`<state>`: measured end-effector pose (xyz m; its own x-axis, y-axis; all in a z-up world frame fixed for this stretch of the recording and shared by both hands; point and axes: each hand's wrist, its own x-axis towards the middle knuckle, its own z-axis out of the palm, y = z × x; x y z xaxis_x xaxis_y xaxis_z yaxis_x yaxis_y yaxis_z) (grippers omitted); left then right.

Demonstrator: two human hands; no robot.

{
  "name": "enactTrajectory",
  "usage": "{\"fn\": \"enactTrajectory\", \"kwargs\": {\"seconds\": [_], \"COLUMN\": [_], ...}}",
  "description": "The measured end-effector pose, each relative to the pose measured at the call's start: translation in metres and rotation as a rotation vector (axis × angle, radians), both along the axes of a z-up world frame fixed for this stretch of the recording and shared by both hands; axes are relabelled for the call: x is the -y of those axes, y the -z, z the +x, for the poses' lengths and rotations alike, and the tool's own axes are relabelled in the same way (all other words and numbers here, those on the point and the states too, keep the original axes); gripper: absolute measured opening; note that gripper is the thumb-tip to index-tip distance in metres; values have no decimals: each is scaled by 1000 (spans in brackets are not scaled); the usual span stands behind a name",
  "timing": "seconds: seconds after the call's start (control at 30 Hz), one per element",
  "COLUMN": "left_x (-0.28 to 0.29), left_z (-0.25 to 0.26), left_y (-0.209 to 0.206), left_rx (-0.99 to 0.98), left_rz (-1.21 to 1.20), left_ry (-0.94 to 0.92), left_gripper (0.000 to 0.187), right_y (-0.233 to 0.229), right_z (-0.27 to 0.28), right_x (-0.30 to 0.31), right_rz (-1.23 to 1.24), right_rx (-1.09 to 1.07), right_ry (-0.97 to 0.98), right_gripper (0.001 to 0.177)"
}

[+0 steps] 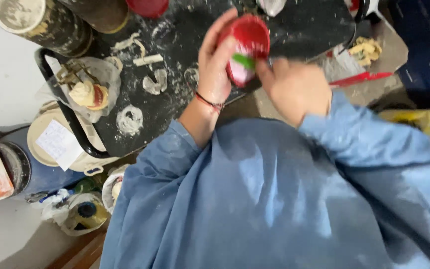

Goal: Mixing dental stone or plaster in a bowl and applying it to a dental impression to create a model.

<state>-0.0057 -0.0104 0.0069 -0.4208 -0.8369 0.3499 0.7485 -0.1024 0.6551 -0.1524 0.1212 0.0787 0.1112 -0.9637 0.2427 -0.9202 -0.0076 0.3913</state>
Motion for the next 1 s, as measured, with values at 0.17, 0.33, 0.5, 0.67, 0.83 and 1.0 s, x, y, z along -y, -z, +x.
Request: {"fn": "enactTrajectory", "kwargs": {"seconds": [0.17, 0.33, 0.5, 0.67, 0.83, 1.0], "left_x": [4, -3, -10, -11, -8, 20], "left_z": [2, 7, 10, 14, 21, 18], "left_y": [0, -12, -15, -10, 3, 81], "left_rx": [10, 112, 26, -117, -20, -223], "left_rz": [32, 33, 27, -68, -90, 188], "left_ry": [84, 87, -47, -131, -180, -148], "left_gripper": [45, 53, 44, 60, 61, 57], "right_y": [2, -23, 23, 52, 16, 16], "right_z": [-17, -31, -7, 48, 61, 38], "right_x": [0, 6, 9, -12, -16, -18], "right_rz": [-64, -51, 139, 267, 443, 493], "right_rx": [-7, -56, 184, 1215, 1649, 2089], "right_ry": [-26, -42, 81, 126, 149, 340], "right_gripper": [36, 35, 50, 25, 21, 34]}}
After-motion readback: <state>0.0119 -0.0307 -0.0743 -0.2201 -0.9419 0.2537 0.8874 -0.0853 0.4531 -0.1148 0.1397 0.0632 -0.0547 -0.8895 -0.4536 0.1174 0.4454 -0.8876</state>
